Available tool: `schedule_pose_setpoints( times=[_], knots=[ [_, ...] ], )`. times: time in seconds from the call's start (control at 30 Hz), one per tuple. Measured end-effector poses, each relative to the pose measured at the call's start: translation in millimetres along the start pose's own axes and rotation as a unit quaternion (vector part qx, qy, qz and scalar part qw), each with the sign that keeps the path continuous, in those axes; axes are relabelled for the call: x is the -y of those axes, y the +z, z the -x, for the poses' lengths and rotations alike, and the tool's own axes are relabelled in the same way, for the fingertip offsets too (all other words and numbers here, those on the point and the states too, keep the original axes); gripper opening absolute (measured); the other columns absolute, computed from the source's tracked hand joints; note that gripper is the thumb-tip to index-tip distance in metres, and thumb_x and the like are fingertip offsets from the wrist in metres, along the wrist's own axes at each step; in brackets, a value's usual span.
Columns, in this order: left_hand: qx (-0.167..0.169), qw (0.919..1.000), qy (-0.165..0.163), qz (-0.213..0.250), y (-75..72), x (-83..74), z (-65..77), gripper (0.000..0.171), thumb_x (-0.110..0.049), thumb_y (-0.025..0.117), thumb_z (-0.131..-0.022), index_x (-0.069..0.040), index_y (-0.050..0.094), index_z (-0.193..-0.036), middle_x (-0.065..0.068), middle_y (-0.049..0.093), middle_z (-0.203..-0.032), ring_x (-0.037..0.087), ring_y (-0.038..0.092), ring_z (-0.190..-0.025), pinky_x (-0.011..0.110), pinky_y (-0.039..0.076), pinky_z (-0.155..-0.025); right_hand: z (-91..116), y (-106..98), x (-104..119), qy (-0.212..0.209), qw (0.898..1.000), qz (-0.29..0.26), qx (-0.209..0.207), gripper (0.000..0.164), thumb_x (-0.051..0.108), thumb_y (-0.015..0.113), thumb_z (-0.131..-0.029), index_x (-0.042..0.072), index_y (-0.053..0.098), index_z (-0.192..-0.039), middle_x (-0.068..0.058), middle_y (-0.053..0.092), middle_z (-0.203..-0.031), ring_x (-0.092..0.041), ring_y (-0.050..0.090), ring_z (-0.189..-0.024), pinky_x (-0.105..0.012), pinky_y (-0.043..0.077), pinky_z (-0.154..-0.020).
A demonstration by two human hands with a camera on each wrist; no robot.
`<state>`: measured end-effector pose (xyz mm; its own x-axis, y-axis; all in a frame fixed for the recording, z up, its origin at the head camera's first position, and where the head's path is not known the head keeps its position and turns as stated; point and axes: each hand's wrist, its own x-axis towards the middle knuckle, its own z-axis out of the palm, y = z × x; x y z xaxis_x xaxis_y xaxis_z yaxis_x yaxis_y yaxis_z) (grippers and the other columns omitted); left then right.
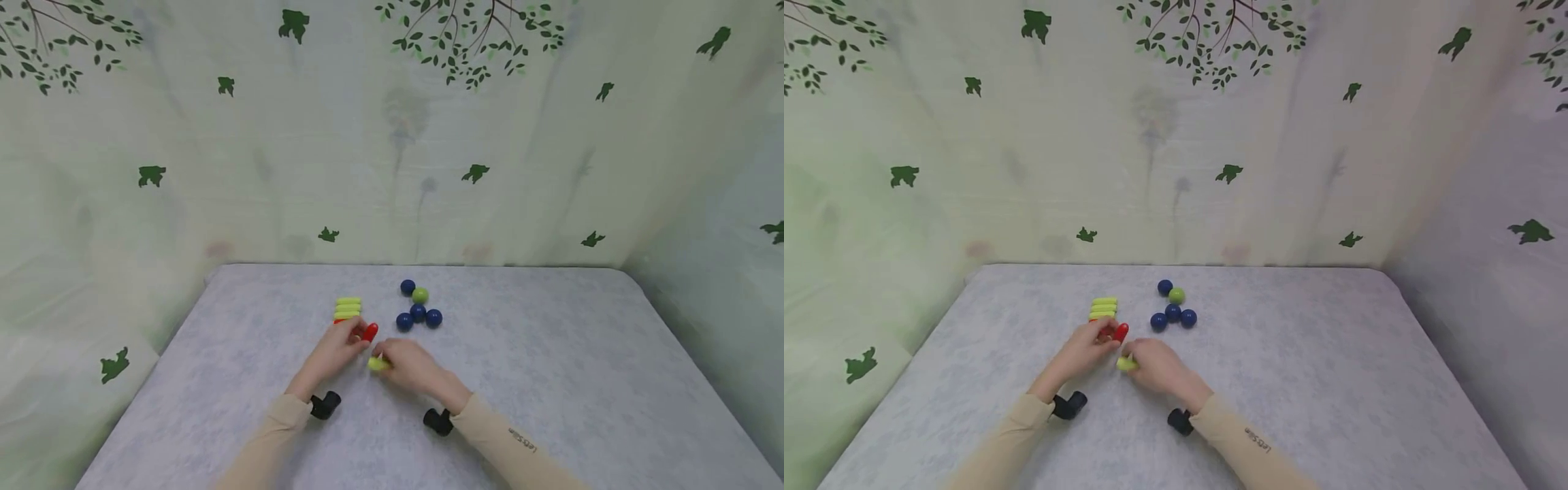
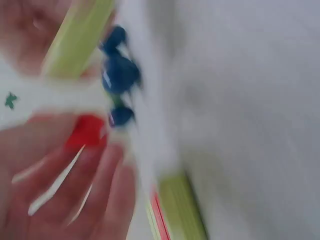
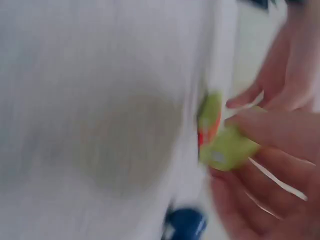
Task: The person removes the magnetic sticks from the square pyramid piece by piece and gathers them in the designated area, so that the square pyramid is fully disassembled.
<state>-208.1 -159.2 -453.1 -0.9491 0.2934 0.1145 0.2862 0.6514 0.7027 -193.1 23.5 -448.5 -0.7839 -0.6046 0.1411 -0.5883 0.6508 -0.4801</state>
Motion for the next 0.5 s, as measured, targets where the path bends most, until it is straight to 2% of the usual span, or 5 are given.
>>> schedule_pose_setpoints(
  times=[0.07, 0.13, 0.2, 0.37, 0.5],
  knots=[
    [-0.045, 0.9970, -0.002, 0.064, 11.6, -12.1, -14.6, 0.019, 0.000, 0.069, -0.085, -0.004, 0.059, -0.101, 0.006, 0.064, -0.093, 0.020, 0.061, -0.086, 0.035, 0.051, -0.076, 1, -16, -23, 0.055, 0.989, -0.091, -0.102, 0.020, 0.003, 0.073, -0.082, 0.003, 0.065, -0.100, -0.004, 0.064, -0.089, -0.015, 0.060, -0.079, -0.028, 0.051, -0.072],
    [-0.074, 0.9929, -0.013, 0.093, 20.9, -22.6, -26.4, 0.020, -0.001, 0.068, -0.086, -0.004, 0.058, -0.104, 0.008, 0.064, -0.097, 0.023, 0.061, -0.090, 0.038, 0.051, -0.079, 0, -27, -42, 0.097, 0.962, -0.154, -0.205, 0.022, 0.000, 0.072, -0.082, 0.001, 0.061, -0.101, -0.010, 0.064, -0.092, -0.022, 0.062, -0.084, -0.035, 0.052, -0.077],
    [-0.084, 0.9929, -0.022, 0.081, 30.9, -28.8, -37.5, 0.020, -0.003, 0.068, -0.087, -0.005, 0.057, -0.104, 0.008, 0.064, -0.099, 0.023, 0.060, -0.093, 0.037, 0.051, -0.080, -2, -33, -58, 0.127, 0.939, -0.182, -0.263, 0.024, -0.002, 0.072, -0.082, -0.001, 0.058, -0.103, -0.014, 0.064, -0.097, -0.026, 0.062, -0.090, -0.039, 0.051, -0.081],
    [-0.088, 0.9953, -0.026, 0.032, 48.8, -28.6, -50.9, 0.019, -0.003, 0.068, -0.087, -0.010, 0.057, -0.101, 0.006, 0.065, -0.099, 0.021, 0.061, -0.093, 0.035, 0.052, -0.080, -4, -33, -82, 0.183, 0.941, -0.155, -0.239, 0.023, 0.002, 0.071, -0.085, 0.002, 0.057, -0.103, -0.013, 0.067, -0.097, -0.027, 0.063, -0.094, -0.043, 0.049, -0.083],
    [-0.123, 0.9898, -0.025, 0.067, 38.1, -24.6, -38.1, 0.018, -0.003, 0.068, -0.086, -0.007, 0.057, -0.100, 0.008, 0.066, -0.099, 0.023, 0.062, -0.095, 0.038, 0.052, -0.081, -1, -30, -78, 0.184, 0.937, -0.183, -0.233, 0.023, 0.001, 0.071, -0.085, 0.001, 0.056, -0.102, -0.012, 0.066, -0.094, -0.026, 0.063, -0.090, -0.040, 0.051, -0.081]
  ],
)
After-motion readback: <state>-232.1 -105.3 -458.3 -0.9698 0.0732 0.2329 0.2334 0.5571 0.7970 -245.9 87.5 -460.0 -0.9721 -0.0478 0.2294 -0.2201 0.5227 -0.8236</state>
